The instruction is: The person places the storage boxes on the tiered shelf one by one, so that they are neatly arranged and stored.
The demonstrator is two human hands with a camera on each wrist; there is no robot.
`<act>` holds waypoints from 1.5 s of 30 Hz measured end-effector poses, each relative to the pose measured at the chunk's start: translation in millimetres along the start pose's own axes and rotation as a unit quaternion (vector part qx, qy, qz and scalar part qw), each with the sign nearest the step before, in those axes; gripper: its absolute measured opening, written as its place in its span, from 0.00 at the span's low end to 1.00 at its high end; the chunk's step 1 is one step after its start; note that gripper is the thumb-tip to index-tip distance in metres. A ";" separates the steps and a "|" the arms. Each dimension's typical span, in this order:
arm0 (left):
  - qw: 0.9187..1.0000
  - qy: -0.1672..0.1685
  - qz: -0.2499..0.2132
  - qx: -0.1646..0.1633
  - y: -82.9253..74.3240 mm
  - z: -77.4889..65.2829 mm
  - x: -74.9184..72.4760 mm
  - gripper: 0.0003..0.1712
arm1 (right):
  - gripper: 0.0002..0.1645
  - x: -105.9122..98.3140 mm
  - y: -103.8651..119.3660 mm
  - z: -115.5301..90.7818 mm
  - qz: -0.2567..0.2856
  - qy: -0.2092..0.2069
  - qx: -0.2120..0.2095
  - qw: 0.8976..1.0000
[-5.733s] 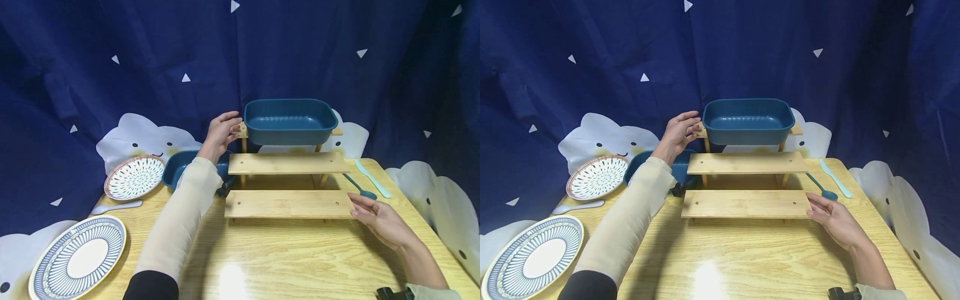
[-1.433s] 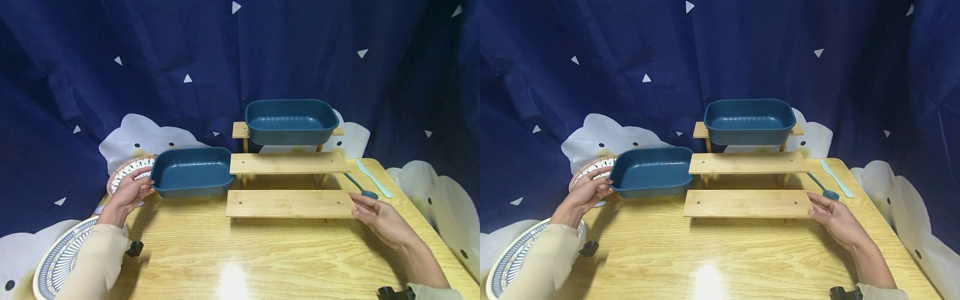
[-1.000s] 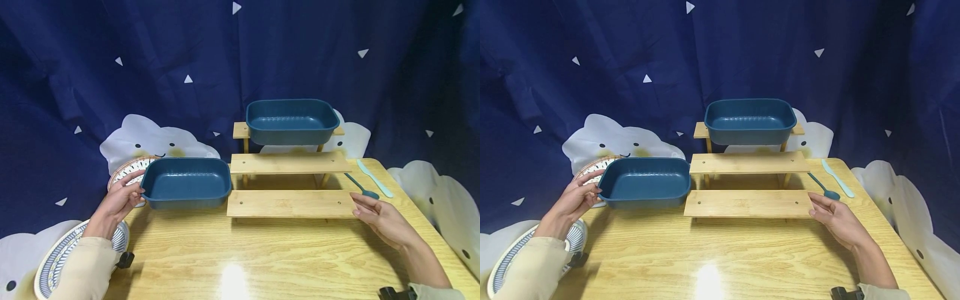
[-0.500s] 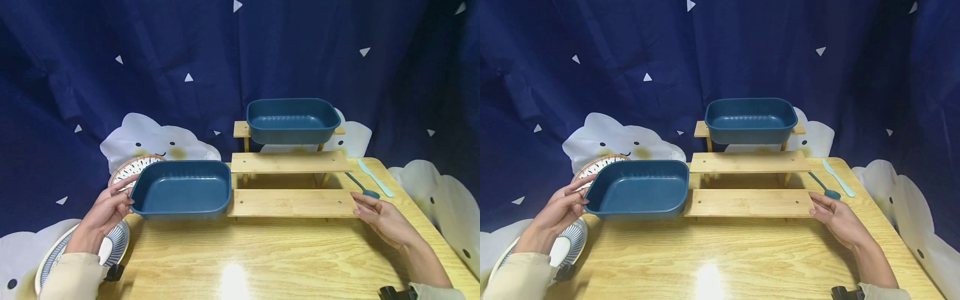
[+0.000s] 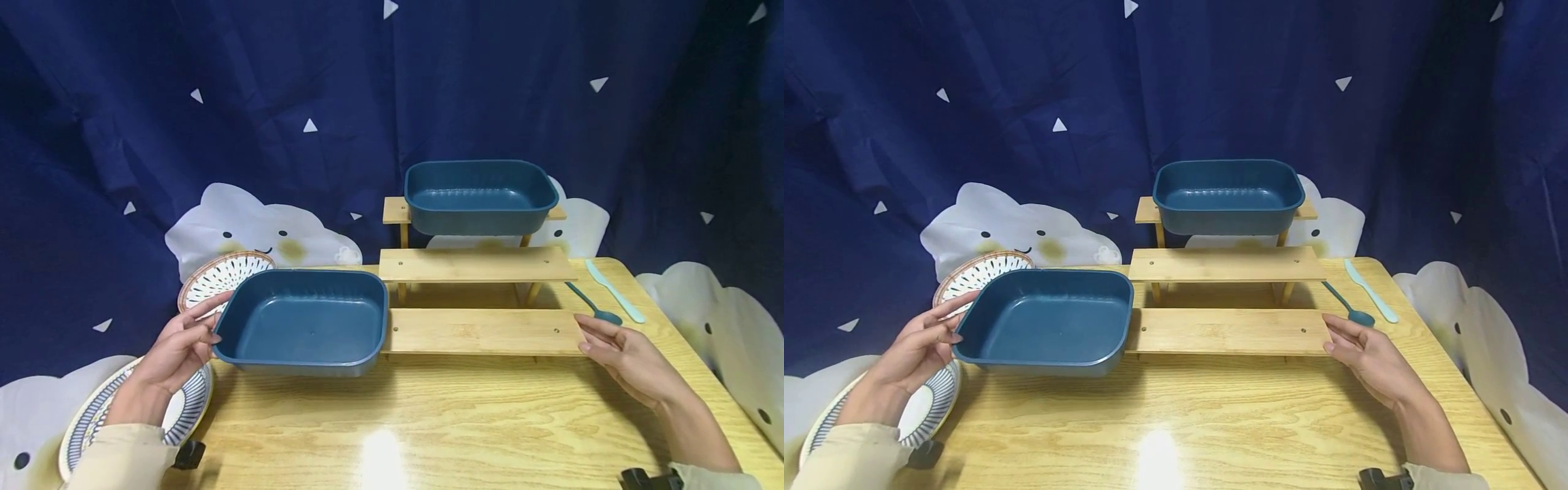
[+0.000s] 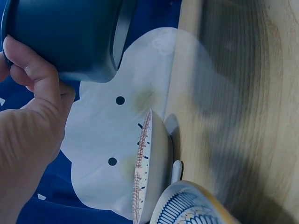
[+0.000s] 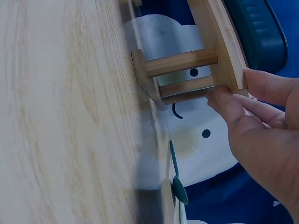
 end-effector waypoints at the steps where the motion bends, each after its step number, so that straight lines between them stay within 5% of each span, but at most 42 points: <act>1: 1.000 0.002 -0.002 0.001 0.4 -0.1 0.4 0.44 | 0.41 0.1 0.4 0.2 0.003 -0.001 -0.001 1.000; 10: 0.999 0.038 -0.019 0.010 -1.9 -2.0 6.7 0.44 | 0.42 1.2 -0.1 0.8 0.021 -0.001 -0.003 1.000; 17: 1.000 0.021 0.004 -0.004 -1.7 3.2 12.9 0.42 | 0.42 0.9 -1.1 0.1 0.021 -0.005 0.003 1.000; 28: 0.997 0.039 0.017 -0.063 23.0 21.9 29.0 0.39 | 0.41 0.9 0.0 0.0 0.028 -0.004 -0.012 1.000; 45: 0.993 0.020 0.069 -0.097 47.0 46.1 52.6 0.36 | 0.41 0.3 1.4 0.3 0.022 -0.008 -0.015 1.000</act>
Point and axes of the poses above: each hand's wrist, its own z-axis towards the middle knuckle, its own x-axis out of the palm, y = z × x, the point moved 10 cm from there along z, towards the middle knuckle, and after that the axes turned 12 degrees about -x, right-handed, at the moved point
